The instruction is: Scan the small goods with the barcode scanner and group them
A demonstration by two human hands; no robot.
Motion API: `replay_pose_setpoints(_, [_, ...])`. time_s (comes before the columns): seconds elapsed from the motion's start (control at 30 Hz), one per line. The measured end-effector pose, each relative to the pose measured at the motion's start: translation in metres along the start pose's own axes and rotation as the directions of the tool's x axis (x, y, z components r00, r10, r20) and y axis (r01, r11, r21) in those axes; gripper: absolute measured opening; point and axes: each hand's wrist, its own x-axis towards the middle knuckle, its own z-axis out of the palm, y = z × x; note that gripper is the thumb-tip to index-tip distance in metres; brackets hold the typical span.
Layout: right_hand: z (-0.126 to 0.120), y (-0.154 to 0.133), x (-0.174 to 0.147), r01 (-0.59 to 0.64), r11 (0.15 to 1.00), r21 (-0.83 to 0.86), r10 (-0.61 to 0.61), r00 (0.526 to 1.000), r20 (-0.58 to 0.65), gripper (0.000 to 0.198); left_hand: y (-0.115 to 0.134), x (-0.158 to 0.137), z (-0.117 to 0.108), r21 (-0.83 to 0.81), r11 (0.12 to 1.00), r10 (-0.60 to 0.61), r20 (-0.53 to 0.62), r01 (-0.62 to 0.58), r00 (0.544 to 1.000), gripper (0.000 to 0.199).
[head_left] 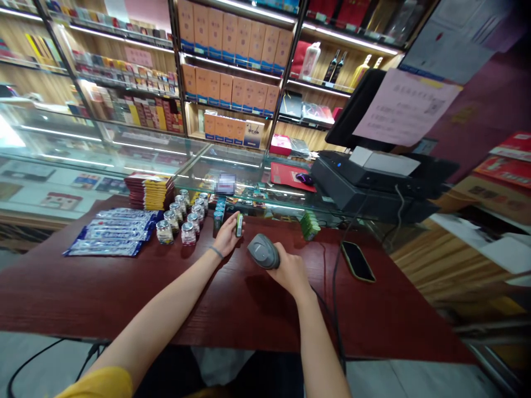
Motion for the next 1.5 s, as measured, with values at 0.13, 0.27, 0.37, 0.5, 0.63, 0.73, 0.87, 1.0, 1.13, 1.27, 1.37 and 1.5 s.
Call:
replay_pose_setpoints(0.13, [0.003, 0.004, 0.001, -0.046, 0.995, 0.094, 0.054, 0.995, -0.088, 0.029, -0.005, -0.001, 0.003, 0.164, 0.981, 0.107, 0.008, -0.107, 0.994, 0.046])
replay_pose_setpoints(0.27, [0.004, 0.009, 0.002, -0.095, 0.979, 0.183, 0.125, 0.979, -0.162, 0.027, -0.011, 0.003, 0.009, 0.357, 0.886, 0.323, -0.014, -0.297, 0.946, 0.052])
replay_pose_setpoints(0.37, [0.005, 0.013, 0.001, -0.111, 0.962, 0.251, 0.165, 0.965, -0.202, 0.027, -0.012, 0.012, 0.015, 0.472, 0.804, 0.430, -0.044, -0.361, 0.902, 0.046])
replay_pose_setpoints(0.5, [0.006, 0.018, -0.001, -0.131, 0.944, 0.304, 0.206, 0.951, -0.229, 0.029, -0.012, 0.027, 0.022, 0.543, 0.721, 0.539, -0.048, -0.430, 0.841, 0.044])
replay_pose_setpoints(0.63, [0.007, 0.023, -0.002, -0.169, 0.924, 0.342, 0.267, 0.927, -0.263, 0.029, -0.013, 0.040, 0.028, 0.661, 0.620, 0.598, -0.049, -0.423, 0.800, 0.044])
replay_pose_setpoints(0.73, [0.006, 0.026, -0.003, -0.179, 0.912, 0.370, 0.302, 0.902, -0.309, 0.028, -0.013, 0.047, 0.031, 0.761, 0.530, 0.635, -0.065, -0.374, 0.770, 0.042])
replay_pose_setpoints(0.87, [0.005, 0.027, -0.005, -0.203, 0.901, 0.383, 0.336, 0.885, -0.323, 0.024, -0.014, 0.054, 0.032, 0.818, 0.473, 0.686, -0.108, -0.328, 0.720, 0.035])
replay_pose_setpoints(1.0, [0.006, 0.028, -0.006, -0.192, 0.917, 0.349, 0.316, 0.884, -0.345, 0.025, -0.016, 0.061, 0.033, 0.819, 0.492, 0.680, -0.151, -0.294, 0.718, 0.031])
replay_pose_setpoints(1.13, [0.005, 0.030, -0.007, -0.198, 0.916, 0.348, 0.323, 0.880, -0.349, 0.027, -0.017, 0.069, 0.034, 0.810, 0.512, 0.674, -0.172, -0.286, 0.719, 0.032])
replay_pose_setpoints(1.27, [0.003, 0.032, -0.008, -0.181, 0.904, 0.386, 0.324, 0.880, -0.347, 0.022, -0.019, 0.075, 0.033, 0.827, 0.493, 0.683, -0.175, -0.270, 0.710, 0.033])
replay_pose_setpoints(1.37, [0.001, 0.033, -0.009, -0.151, 0.892, 0.426, 0.316, 0.883, -0.348, 0.022, -0.020, 0.078, 0.032, 0.840, 0.479, 0.690, -0.181, -0.255, 0.700, 0.033])
replay_pose_setpoints(1.5, [0.001, 0.031, -0.010, -0.166, 0.880, 0.445, 0.344, 0.868, -0.357, 0.023, -0.021, 0.078, 0.029, 0.842, 0.481, 0.699, -0.200, -0.244, 0.687, 0.033])
